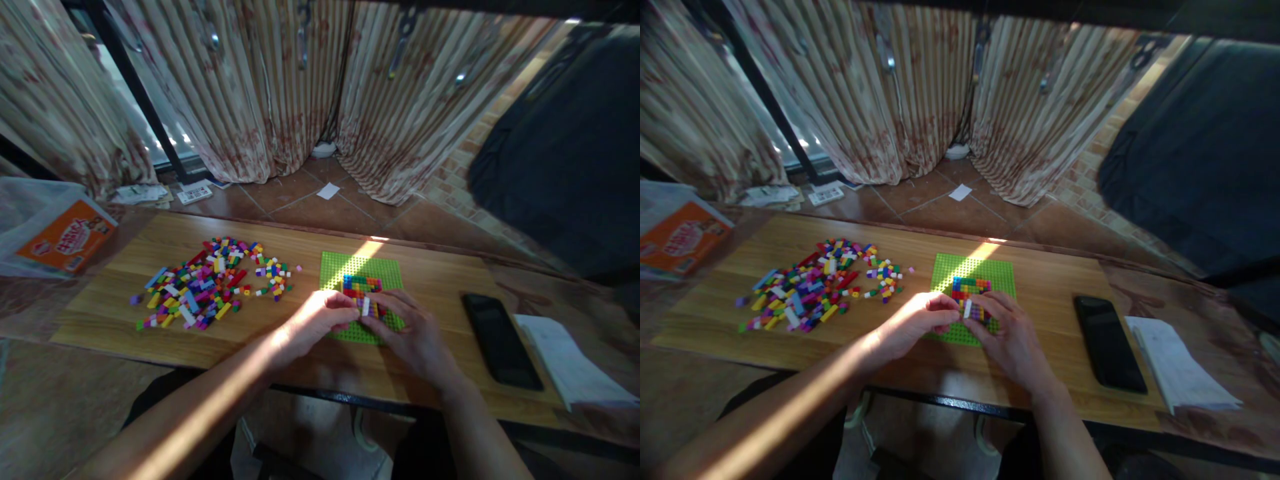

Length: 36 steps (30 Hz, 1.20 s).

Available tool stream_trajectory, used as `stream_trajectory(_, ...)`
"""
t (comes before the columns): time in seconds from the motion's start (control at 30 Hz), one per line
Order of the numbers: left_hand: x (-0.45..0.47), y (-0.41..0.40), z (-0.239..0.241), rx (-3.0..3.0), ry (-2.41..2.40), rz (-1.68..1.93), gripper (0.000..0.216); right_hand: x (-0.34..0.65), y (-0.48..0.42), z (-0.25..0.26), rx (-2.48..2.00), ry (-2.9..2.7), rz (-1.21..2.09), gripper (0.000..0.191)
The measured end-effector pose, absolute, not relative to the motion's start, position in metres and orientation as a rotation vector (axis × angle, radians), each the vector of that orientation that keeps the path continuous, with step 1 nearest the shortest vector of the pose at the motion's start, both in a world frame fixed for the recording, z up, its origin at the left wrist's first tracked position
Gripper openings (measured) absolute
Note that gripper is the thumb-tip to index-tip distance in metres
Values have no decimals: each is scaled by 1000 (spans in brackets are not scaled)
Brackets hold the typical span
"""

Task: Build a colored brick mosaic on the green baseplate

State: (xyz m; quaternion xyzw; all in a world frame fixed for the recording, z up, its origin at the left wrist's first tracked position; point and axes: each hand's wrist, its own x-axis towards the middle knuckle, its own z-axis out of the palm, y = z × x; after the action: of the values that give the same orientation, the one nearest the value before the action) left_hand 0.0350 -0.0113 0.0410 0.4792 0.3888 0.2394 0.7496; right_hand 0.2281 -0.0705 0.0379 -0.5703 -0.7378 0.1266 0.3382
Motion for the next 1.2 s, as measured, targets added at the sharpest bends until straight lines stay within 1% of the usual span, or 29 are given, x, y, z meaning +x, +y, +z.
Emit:
stream_trajectory(0.1,34,-9,44,1078,878,535,17,250,-71,34,-1550,-1863,385,32)
stream_trajectory(0.23,32,-6,46,1135,908,527,17,269,-73,28,-1616,-1898,463,29)
stream_trajectory(0.57,33,-2,42,1148,897,512,14,270,-72,17,-1614,-1921,478,31)
stream_trajectory(0.97,33,-3,42,1131,913,488,14,268,-71,13,-1663,-1907,406,31)
stream_trajectory(1.2,33,-2,40,1145,916,491,12,271,-72,13,-1626,-2049,254,33)
